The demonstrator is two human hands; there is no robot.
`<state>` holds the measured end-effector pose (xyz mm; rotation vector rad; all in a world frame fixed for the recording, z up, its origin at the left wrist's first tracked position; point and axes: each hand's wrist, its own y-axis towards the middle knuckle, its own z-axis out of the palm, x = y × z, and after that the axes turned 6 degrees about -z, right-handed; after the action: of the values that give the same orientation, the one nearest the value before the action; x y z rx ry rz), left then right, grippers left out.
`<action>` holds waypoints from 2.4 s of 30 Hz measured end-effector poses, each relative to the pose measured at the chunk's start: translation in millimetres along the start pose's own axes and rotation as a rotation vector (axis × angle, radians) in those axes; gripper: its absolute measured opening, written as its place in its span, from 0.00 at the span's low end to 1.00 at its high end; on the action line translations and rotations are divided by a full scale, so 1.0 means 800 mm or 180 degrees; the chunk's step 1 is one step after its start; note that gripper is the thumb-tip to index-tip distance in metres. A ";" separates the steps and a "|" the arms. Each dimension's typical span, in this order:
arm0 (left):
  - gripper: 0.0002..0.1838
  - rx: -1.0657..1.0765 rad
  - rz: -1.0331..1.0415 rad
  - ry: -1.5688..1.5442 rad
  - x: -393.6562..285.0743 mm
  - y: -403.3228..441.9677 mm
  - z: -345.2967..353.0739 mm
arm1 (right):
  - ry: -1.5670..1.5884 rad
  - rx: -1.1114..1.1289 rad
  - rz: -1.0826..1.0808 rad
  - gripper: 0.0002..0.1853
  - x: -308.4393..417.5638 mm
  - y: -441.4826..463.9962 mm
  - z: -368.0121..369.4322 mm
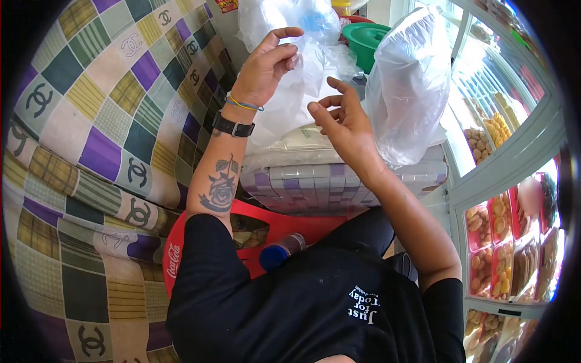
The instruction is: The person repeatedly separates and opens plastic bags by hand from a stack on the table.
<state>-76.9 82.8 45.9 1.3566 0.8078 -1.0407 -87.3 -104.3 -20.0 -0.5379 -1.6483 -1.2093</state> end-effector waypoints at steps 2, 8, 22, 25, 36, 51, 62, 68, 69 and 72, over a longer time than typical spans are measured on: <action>0.17 0.0012 -0.0022 -0.0073 0.006 -0.001 -0.001 | -0.0155 -0.0062 0.0033 0.39 0.007 0.005 0.008; 0.21 0.0740 -0.0540 0.0986 0.033 -0.027 0.032 | -0.0282 0.0228 0.0380 0.21 -0.029 0.022 0.003; 0.45 -0.0097 0.0620 0.4485 0.088 -0.044 -0.041 | 0.0364 -0.0005 -0.0142 0.06 -0.011 -0.003 -0.005; 0.42 -0.0792 0.0945 0.4651 0.118 -0.032 -0.077 | -0.0152 0.0078 -0.0925 0.10 -0.008 -0.015 -0.007; 0.36 -0.1259 0.0027 0.3557 0.092 -0.045 -0.067 | -0.0394 -0.0454 -0.1121 0.12 0.024 -0.113 -0.112; 0.27 -0.1668 0.0295 0.0178 0.082 -0.147 -0.025 | 0.1921 -0.1166 0.0468 0.19 -0.058 -0.201 -0.185; 0.36 -0.0299 -0.0855 0.1003 0.060 -0.132 -0.009 | -0.2343 -0.0330 0.0591 0.13 -0.061 -0.215 -0.186; 0.28 -0.0236 -0.1246 0.1473 0.053 -0.098 -0.015 | 0.1643 -0.1228 0.1241 0.11 -0.107 -0.225 -0.187; 0.26 -0.0181 -0.0814 0.1217 0.057 -0.094 -0.013 | 0.1301 -0.1189 0.1045 0.13 -0.106 -0.225 -0.184; 0.21 -0.0255 -0.0500 0.1187 0.041 -0.091 -0.001 | 0.1252 -0.1223 0.1113 0.15 -0.087 -0.217 -0.178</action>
<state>-132.6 85.1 -11.6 1.4569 1.2362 -0.8739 -131.6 -288.9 -158.4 -0.7369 -0.9494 -1.2735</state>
